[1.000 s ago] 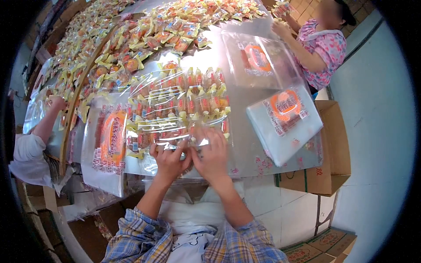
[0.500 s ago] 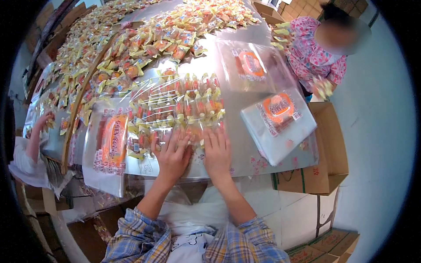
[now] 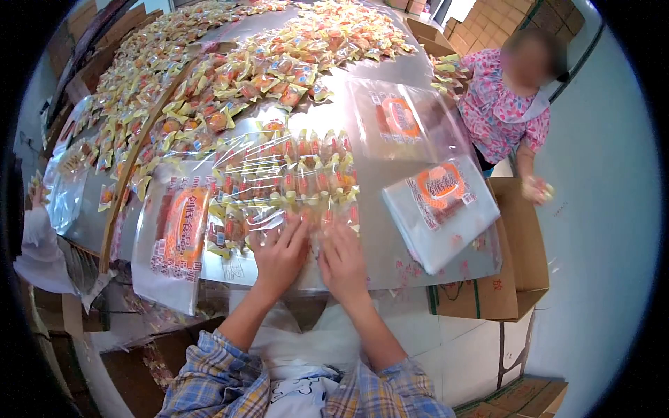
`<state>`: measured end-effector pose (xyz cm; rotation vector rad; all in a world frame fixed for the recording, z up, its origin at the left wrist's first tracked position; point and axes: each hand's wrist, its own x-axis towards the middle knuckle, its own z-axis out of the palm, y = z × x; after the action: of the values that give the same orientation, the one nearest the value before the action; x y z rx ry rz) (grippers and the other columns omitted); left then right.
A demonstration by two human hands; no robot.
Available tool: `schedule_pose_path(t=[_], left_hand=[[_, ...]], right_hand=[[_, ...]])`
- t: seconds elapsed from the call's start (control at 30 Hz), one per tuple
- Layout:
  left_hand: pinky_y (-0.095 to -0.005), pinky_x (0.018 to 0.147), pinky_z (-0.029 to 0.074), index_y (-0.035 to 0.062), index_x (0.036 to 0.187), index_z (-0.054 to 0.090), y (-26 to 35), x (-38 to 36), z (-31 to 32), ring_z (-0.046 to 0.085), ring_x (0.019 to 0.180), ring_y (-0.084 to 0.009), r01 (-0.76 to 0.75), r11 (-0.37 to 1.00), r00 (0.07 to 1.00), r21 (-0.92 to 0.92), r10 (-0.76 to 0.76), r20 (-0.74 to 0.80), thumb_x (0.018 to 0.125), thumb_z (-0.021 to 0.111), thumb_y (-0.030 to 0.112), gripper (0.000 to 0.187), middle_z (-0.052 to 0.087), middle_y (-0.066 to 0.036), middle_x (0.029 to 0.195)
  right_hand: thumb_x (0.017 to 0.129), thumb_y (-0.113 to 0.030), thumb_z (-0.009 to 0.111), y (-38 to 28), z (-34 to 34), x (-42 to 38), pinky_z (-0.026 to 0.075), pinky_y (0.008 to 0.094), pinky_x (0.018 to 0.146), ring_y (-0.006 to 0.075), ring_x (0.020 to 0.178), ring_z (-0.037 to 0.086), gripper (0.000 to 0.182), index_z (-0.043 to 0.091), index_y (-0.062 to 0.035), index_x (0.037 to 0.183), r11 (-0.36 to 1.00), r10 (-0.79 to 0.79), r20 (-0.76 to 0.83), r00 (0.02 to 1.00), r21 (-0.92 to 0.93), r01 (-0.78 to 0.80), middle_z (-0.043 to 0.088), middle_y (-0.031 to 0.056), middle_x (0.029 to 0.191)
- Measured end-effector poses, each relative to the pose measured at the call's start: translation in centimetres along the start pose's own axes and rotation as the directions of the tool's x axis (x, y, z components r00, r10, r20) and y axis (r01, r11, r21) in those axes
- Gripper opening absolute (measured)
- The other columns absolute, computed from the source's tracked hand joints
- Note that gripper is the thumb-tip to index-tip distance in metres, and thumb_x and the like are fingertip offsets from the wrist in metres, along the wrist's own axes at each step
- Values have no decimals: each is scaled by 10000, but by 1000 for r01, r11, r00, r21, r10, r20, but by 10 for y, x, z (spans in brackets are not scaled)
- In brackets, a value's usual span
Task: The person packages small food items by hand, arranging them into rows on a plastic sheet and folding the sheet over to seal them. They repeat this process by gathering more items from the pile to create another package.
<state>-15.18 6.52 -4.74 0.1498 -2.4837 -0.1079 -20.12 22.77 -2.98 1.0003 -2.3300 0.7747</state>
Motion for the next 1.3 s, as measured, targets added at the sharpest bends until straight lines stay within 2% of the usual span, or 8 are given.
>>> schedule_pose_path(t=[0.17, 0.33, 0.67, 0.8, 1.1, 1.2, 1.23, 1.3], left_hand=[[-570, 1146, 247, 241, 1399, 693, -5, -10, 11, 623, 1137, -180, -14, 999, 992, 32, 18, -128, 872, 791, 337, 544, 676, 8, 1402], [-569, 1162, 182, 282, 1424, 667, -7, -22, 31, 516, 1384, -201, 46, 998, 978, 47, -36, -208, 954, 718, 444, 500, 588, 22, 1536], [-485, 1100, 354, 204, 1228, 773, -12, -18, 8, 632, 1245, -167, -62, 983, 997, -175, 52, -60, 877, 708, 205, 356, 712, 23, 1317], [-516, 1168, 241, 245, 1114, 796, -16, -20, 20, 631, 1230, -137, -81, 990, 990, -118, 67, -121, 896, 750, 262, 223, 716, 85, 1299], [-475, 1194, 243, 226, 1340, 716, -13, -29, 20, 559, 1358, -135, -50, 989, 998, -138, 45, -39, 981, 610, 304, 382, 653, 22, 1447], [-484, 1215, 236, 211, 1379, 691, -9, -50, 52, 542, 1393, -171, -20, 924, 997, -382, -11, -78, 979, 597, 328, 427, 629, -27, 1480], [-503, 1243, 211, 199, 1384, 685, -1, -69, 74, 524, 1426, -211, 128, 705, 991, -697, -74, 108, 985, 571, 320, 432, 611, -66, 1496], [-511, 1243, 224, 192, 1379, 686, -6, -72, 70, 525, 1425, -218, 115, 741, 992, -662, -51, 116, 983, 572, 313, 429, 614, -67, 1491]], right_hand=[[764, 67, 787, -18, -43, 36, 550, 450, 965, 357, 1119, 675, 363, 723, -51, 1101, 915, -187, -133, 973, 337, 222, 716, 114, 1179], [857, -51, 751, -4, -16, 154, 525, 437, 951, 326, 1060, 669, 234, 712, -50, 1087, 929, 6, -119, 993, 368, 39, 719, 123, 1116], [830, -486, 826, 43, 164, 328, 539, 476, 985, 349, 1202, 674, 691, 619, -42, 1317, 962, 268, 457, 848, -79, -261, 715, 153, 1265], [790, -452, 840, 56, 226, 338, 542, 455, 1027, 373, 1242, 668, 826, 568, -10, 1433, 951, 155, 670, 726, 100, -294, 678, 248, 1344], [842, -313, 637, -24, 265, 366, 499, 532, 1050, 439, 1307, 552, 626, 606, -129, 1439, 973, -227, 334, 915, 105, 203, 544, 263, 1366], [868, -435, 650, -61, 273, 358, 479, 582, 1069, 458, 1374, 487, 692, 563, -153, 1495, 991, -96, 485, 869, -39, 131, 479, 257, 1448], [878, -484, 657, -73, 270, 356, 470, 602, 1076, 451, 1397, 468, 712, 553, -159, 1503, 992, -46, 506, 861, -76, 97, 439, 243, 1513], [886, -627, 689, -76, 281, 355, 464, 614, 1086, 447, 1415, 465, 793, 525, -174, 1516, 995, 43, 579, 814, -99, 19, 422, 208, 1570]])
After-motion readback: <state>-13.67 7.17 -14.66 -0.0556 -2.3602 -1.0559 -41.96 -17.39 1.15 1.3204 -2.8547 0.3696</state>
